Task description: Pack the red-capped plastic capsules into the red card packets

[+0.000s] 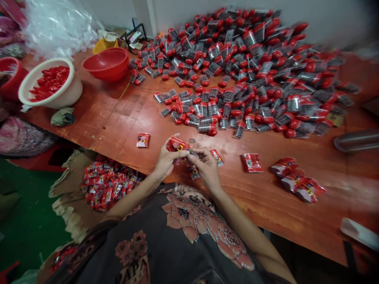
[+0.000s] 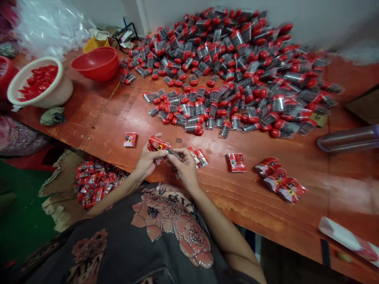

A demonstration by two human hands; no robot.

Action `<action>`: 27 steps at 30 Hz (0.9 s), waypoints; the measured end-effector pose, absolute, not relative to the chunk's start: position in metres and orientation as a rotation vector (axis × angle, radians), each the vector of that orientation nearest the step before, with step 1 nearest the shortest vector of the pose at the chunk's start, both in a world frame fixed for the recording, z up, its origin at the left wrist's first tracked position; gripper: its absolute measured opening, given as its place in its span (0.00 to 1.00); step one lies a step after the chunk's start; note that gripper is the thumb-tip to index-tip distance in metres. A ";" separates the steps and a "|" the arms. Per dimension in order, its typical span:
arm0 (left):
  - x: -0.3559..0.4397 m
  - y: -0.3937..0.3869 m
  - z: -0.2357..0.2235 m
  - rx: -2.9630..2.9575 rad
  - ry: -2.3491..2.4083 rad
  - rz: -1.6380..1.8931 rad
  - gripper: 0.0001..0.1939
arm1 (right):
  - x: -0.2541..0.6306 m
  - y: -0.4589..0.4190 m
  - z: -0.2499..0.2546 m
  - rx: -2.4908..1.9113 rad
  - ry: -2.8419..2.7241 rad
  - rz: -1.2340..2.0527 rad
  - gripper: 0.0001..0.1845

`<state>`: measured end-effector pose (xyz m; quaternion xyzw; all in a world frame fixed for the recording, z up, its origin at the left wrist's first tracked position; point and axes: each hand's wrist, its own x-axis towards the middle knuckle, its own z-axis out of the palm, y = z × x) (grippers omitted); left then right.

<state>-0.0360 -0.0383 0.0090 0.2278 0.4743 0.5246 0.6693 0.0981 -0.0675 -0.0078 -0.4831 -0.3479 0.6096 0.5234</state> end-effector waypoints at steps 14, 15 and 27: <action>-0.040 -0.036 0.002 0.519 1.086 1.161 0.29 | 0.116 -0.062 -0.023 -1.233 -1.207 1.366 0.25; -0.041 -0.036 0.001 0.505 1.090 1.178 0.27 | 0.117 -0.062 -0.024 -1.246 -1.205 1.375 0.24; -0.050 -0.029 -0.017 0.284 0.940 1.094 0.19 | 0.172 -0.068 -0.023 -1.618 -1.414 1.265 0.15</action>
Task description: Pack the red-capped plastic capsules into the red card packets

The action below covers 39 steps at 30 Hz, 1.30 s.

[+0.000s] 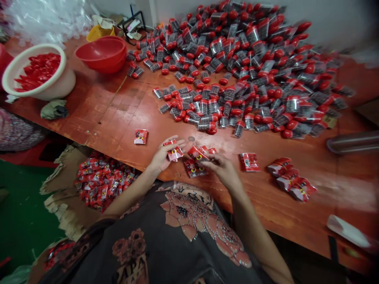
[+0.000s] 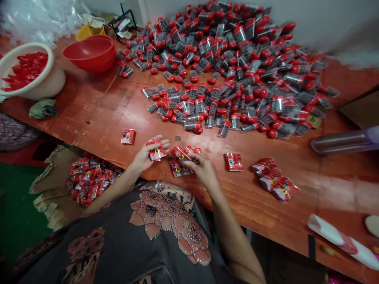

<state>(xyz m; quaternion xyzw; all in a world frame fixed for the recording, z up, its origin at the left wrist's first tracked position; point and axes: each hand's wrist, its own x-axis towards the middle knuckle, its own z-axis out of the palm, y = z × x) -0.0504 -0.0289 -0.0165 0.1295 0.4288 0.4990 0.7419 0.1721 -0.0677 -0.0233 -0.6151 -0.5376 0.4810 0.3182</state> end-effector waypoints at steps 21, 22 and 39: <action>-0.059 0.007 -0.044 0.269 1.151 1.467 0.22 | 0.104 0.070 -0.021 -1.534 -2.044 0.579 0.14; -0.060 0.009 -0.045 0.277 1.154 1.455 0.22 | 0.106 0.082 -0.022 -1.636 -2.034 0.468 0.15; -0.053 0.002 -0.036 0.206 1.016 1.307 0.16 | 0.124 -0.009 -0.007 -1.489 -1.291 1.160 0.22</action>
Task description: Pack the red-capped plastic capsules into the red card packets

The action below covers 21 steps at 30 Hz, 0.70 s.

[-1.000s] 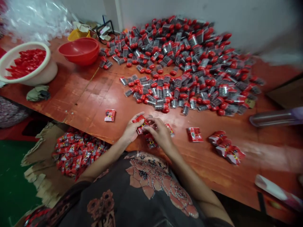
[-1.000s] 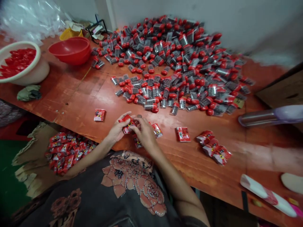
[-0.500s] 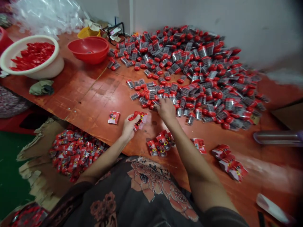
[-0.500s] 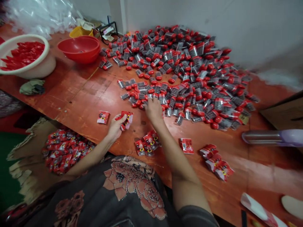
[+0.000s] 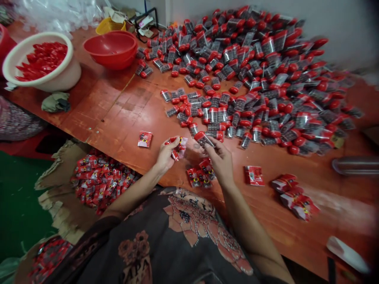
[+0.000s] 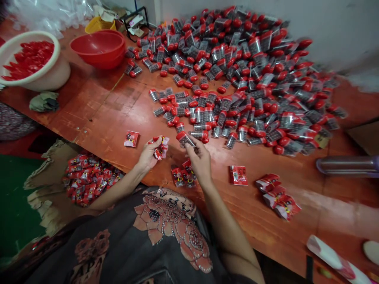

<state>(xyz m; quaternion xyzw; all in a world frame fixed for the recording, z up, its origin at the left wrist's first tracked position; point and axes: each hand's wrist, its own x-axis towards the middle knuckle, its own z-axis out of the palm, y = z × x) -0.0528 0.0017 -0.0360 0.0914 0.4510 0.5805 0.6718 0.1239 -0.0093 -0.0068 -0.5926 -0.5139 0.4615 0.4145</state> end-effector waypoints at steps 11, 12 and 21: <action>-0.040 -0.009 -0.017 0.294 1.052 1.301 0.20 | 0.108 -0.052 0.004 -1.394 -1.065 1.250 0.23; -0.040 -0.010 -0.016 0.302 1.061 1.296 0.20 | 0.107 -0.053 0.005 -1.396 -1.073 1.245 0.23; -0.041 -0.017 -0.013 0.373 1.069 1.298 0.18 | 0.106 -0.057 0.008 -1.380 -1.066 1.208 0.23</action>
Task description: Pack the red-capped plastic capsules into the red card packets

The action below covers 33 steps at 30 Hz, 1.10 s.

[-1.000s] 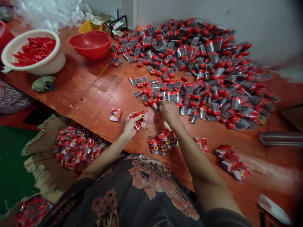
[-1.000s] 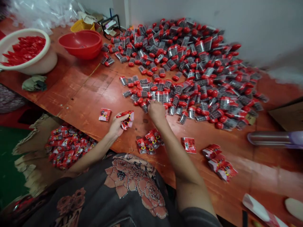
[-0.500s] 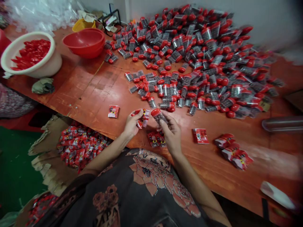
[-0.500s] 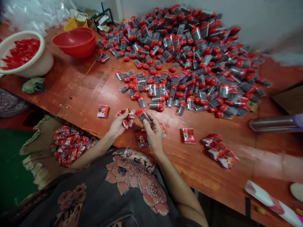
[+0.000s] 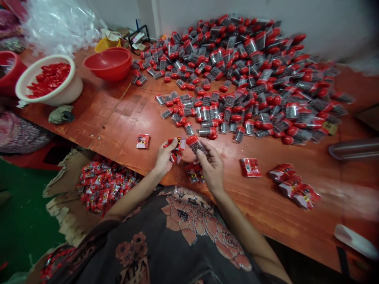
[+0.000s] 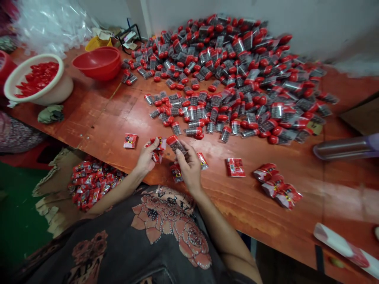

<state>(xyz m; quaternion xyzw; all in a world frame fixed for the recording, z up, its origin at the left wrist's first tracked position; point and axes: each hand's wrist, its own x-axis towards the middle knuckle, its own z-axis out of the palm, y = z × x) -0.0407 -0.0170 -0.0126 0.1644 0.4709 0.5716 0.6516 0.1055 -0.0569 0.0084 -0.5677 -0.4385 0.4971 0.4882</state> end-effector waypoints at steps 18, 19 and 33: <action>-0.049 -0.022 0.003 0.642 1.155 1.319 0.18 | 0.120 -0.059 0.019 -1.352 -1.150 1.414 0.19; -0.048 -0.024 0.004 0.640 1.157 1.308 0.19 | 0.120 -0.059 0.018 -1.338 -1.188 1.383 0.19; -0.046 -0.033 0.012 0.612 1.053 1.027 0.25 | 0.111 -0.068 -0.001 -1.189 -1.097 1.468 0.26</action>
